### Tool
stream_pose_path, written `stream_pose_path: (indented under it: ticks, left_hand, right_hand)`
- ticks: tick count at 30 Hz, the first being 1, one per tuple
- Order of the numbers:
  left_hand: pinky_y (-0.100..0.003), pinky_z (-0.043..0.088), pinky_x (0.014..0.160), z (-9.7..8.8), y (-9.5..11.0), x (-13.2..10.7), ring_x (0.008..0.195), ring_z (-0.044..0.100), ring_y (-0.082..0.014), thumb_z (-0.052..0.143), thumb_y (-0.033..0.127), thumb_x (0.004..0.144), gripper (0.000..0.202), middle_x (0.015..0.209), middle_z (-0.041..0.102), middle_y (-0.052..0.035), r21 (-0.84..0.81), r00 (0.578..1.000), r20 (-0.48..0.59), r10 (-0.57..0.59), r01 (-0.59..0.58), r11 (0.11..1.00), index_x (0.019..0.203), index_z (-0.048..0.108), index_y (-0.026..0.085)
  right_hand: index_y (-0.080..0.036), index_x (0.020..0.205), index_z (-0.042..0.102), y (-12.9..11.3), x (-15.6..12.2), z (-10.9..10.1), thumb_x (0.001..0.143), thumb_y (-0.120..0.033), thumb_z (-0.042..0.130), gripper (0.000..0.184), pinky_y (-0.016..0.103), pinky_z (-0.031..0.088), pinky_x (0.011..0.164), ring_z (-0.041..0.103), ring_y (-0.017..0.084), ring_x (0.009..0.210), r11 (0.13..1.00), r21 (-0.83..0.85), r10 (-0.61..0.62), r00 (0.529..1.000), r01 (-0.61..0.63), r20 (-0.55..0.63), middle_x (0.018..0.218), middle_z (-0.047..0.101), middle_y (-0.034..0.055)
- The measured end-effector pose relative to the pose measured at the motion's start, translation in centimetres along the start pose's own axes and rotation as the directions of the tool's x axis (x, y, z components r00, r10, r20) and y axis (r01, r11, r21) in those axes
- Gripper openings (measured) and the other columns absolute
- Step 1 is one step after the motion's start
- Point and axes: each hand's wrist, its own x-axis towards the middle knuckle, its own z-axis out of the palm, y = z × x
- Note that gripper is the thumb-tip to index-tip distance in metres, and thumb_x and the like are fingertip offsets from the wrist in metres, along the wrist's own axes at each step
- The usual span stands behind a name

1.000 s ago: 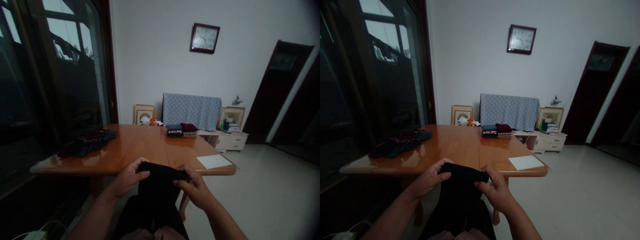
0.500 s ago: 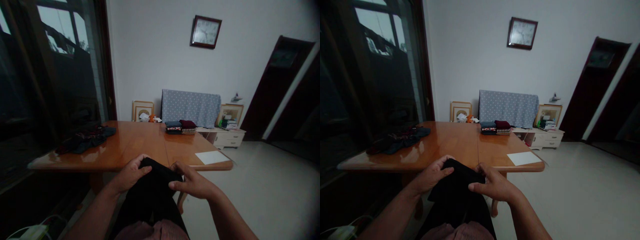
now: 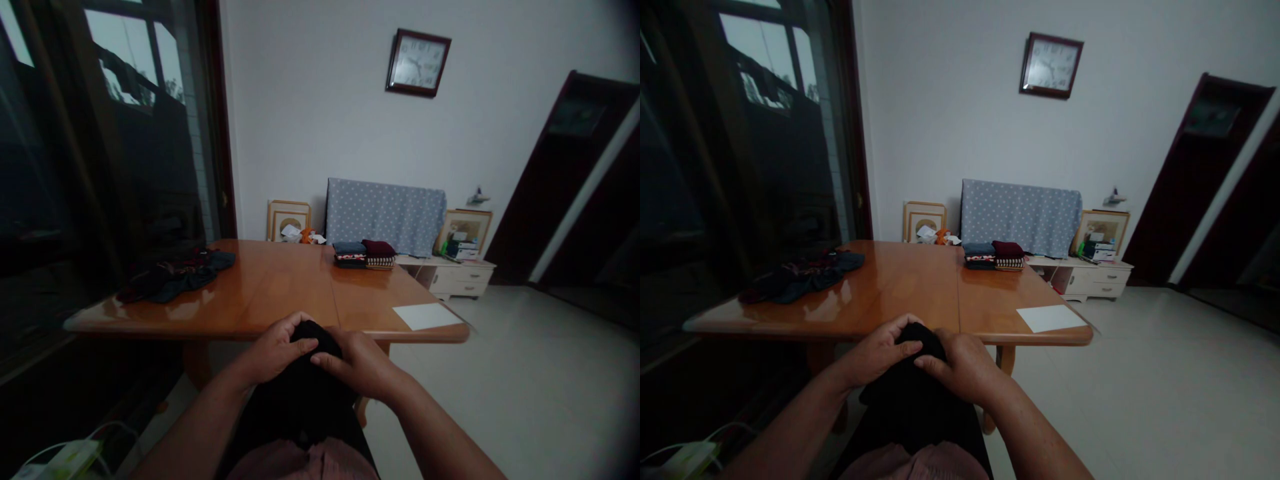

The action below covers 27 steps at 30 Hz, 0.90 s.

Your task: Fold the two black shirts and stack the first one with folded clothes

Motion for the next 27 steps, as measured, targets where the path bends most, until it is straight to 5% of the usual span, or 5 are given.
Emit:
stream_pose_path:
  ticks: [8,14,20,24,27]
  left_hand:
    - [-0.029,0.045,0.083,-0.4,0.2,1.0,0.093,0.061,-0.0177,0.075,0.041,0.080,0.040,0.102,0.066,-0.0034,-0.113,0.998,-0.040,0.050,-0.054,0.992,0.110,0.060,0.020]
    - [-0.035,0.038,0.104,-2.1,-2.3,2.4,0.118,0.058,-0.0230,0.059,0.058,0.088,0.045,0.117,0.068,-0.0102,-0.438,0.919,-0.391,-0.049,-0.139,0.888,0.106,0.065,0.018]
    - [-0.052,0.032,0.110,0.8,-5.1,2.1,0.128,0.053,-0.0362,0.039,0.081,0.082,0.081,0.125,0.067,-0.0180,-0.814,0.988,0.019,-0.156,0.106,0.571,0.123,0.064,0.015]
    - [-0.054,0.027,0.114,2.6,-4.5,1.4,0.136,0.045,-0.0382,0.032,0.085,0.081,0.095,0.138,0.058,-0.0209,-0.887,0.960,0.280,-0.010,0.263,0.380,0.139,0.055,0.014]
    - [-0.053,0.030,0.112,2.5,-3.7,1.3,0.134,0.048,-0.0380,0.032,0.085,0.081,0.096,0.136,0.060,-0.0219,-0.902,0.966,0.258,0.000,0.241,0.357,0.141,0.053,0.013]
  right_hand:
    - [-0.024,0.111,0.068,1.8,0.6,-0.2,0.088,-0.050,0.062,0.035,0.027,0.045,0.067,0.066,0.020,0.082,0.942,0.336,-0.002,1.000,0.011,-0.026,0.090,0.072,0.0000]
    - [-0.020,0.105,0.071,3.0,0.4,-1.0,0.081,-0.051,0.071,0.039,0.028,0.049,0.070,0.066,0.020,0.082,0.692,0.721,0.147,0.984,-0.033,-0.096,0.093,0.072,0.0016]
    - [-0.021,0.117,0.067,3.7,1.0,-0.2,0.077,-0.055,0.075,0.054,0.034,0.055,0.075,0.071,0.023,0.082,0.386,0.922,0.356,0.928,-0.040,-0.109,0.100,0.075,0.0071]
    - [-0.020,0.116,0.069,5.0,1.5,0.9,0.076,-0.058,0.074,0.056,0.037,0.056,0.078,0.072,0.026,0.086,0.432,0.897,0.433,0.895,-0.099,-0.110,0.098,0.076,0.0071]
    - [-0.020,0.116,0.070,5.6,1.5,1.6,0.076,-0.060,0.072,0.057,0.037,0.057,0.080,0.071,0.028,0.090,0.534,0.837,0.450,0.879,-0.124,-0.157,0.099,0.076,0.0068]
